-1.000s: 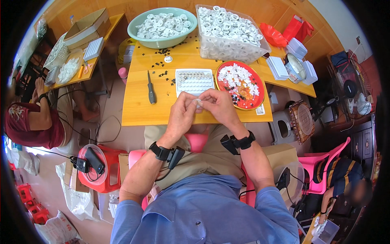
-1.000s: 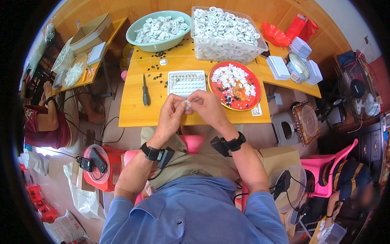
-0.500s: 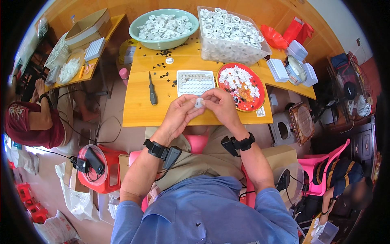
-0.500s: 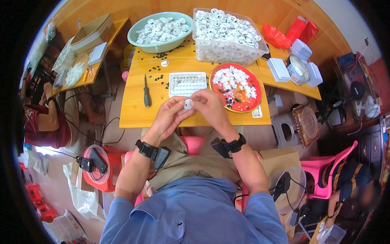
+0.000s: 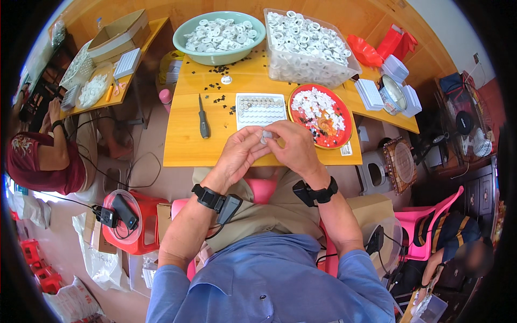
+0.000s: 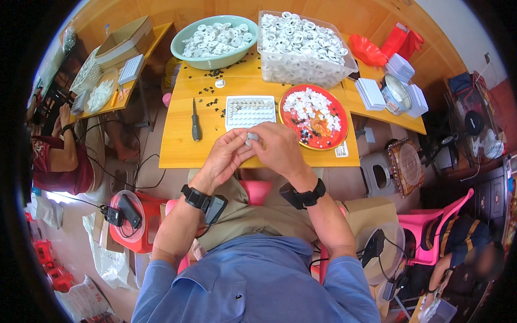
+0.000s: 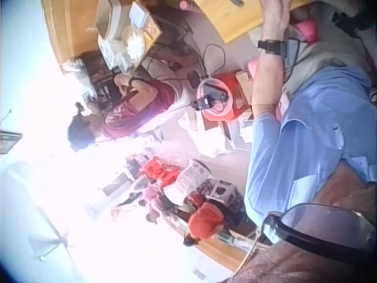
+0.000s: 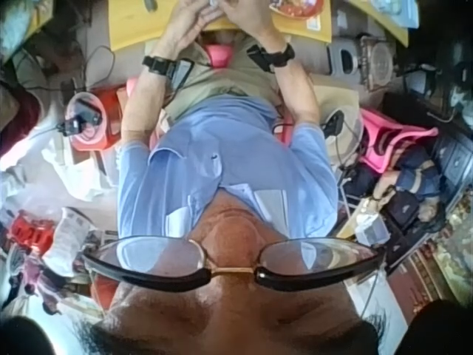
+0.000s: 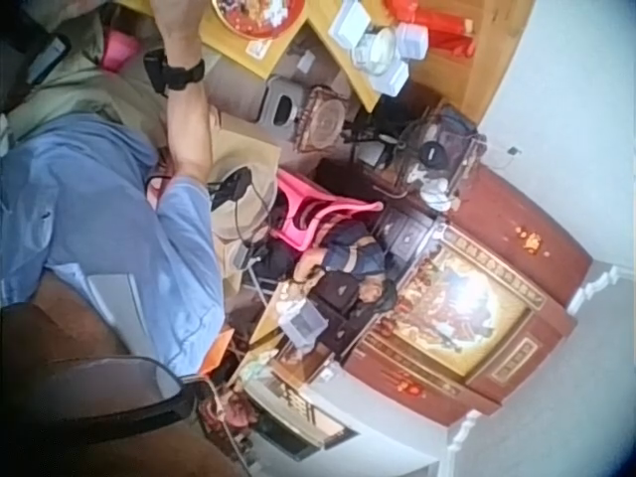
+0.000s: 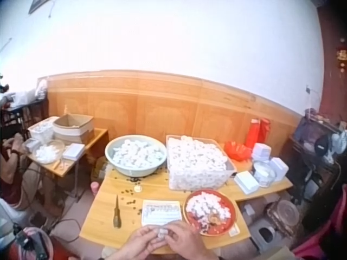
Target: The recorder is assembling small white plastic shoe components by hand, inserting black circular pieces into them and organizing them in a tray.
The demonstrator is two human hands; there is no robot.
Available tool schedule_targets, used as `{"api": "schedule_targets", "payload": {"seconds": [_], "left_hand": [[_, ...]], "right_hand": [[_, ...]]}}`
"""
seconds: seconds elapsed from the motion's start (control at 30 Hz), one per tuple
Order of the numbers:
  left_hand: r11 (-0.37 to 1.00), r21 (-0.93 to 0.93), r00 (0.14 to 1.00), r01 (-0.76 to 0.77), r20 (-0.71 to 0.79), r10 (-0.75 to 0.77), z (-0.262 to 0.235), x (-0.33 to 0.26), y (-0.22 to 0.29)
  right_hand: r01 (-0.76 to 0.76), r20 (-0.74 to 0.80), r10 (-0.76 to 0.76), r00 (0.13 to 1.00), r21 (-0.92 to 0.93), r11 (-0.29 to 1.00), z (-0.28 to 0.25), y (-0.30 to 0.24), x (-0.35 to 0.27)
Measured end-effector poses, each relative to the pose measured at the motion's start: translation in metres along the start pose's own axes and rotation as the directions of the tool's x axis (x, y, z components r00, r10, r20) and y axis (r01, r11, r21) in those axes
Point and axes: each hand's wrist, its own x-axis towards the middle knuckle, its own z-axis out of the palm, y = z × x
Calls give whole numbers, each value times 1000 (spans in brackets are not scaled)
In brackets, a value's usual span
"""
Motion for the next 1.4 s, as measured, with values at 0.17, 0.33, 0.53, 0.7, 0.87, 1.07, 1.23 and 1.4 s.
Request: {"api": "schedule_targets", "payload": {"seconds": [0.17,0.33,0.53,0.7,0.87,1.07,1.23,1.4], "left_hand": [[1000,-19,1000,15,-18,-16,-3,2,-2],[999,-28,1000,22,2,-22,-2,1,-3],[1000,-17,1000,7,-30,-7,-3,2,-4],[1000,-5,997,-18,-77,17,-1,0,-4],[998,-1,994,-59,-89,58,3,0,-3],[995,-2,994,-96,-50,95,4,-1,-2],[994,-16,994,-107,7,107,1,-1,-2],[991,-20,991,-129,25,130,1,-2,-3]], "right_hand": [[130,-23,-132,991,-72,989,-1,-2,1],[195,-24,-198,980,-103,975,0,0,-1],[216,-39,-220,975,-89,972,5,6,-4],[219,-29,-222,975,-89,972,5,6,-4],[256,-86,-263,961,-82,963,6,9,-3],[230,-98,-231,968,-20,973,3,10,-7],[253,-99,-255,962,-29,967,1,6,-4],[290,-116,-293,949,-49,956,1,5,-4]]}}
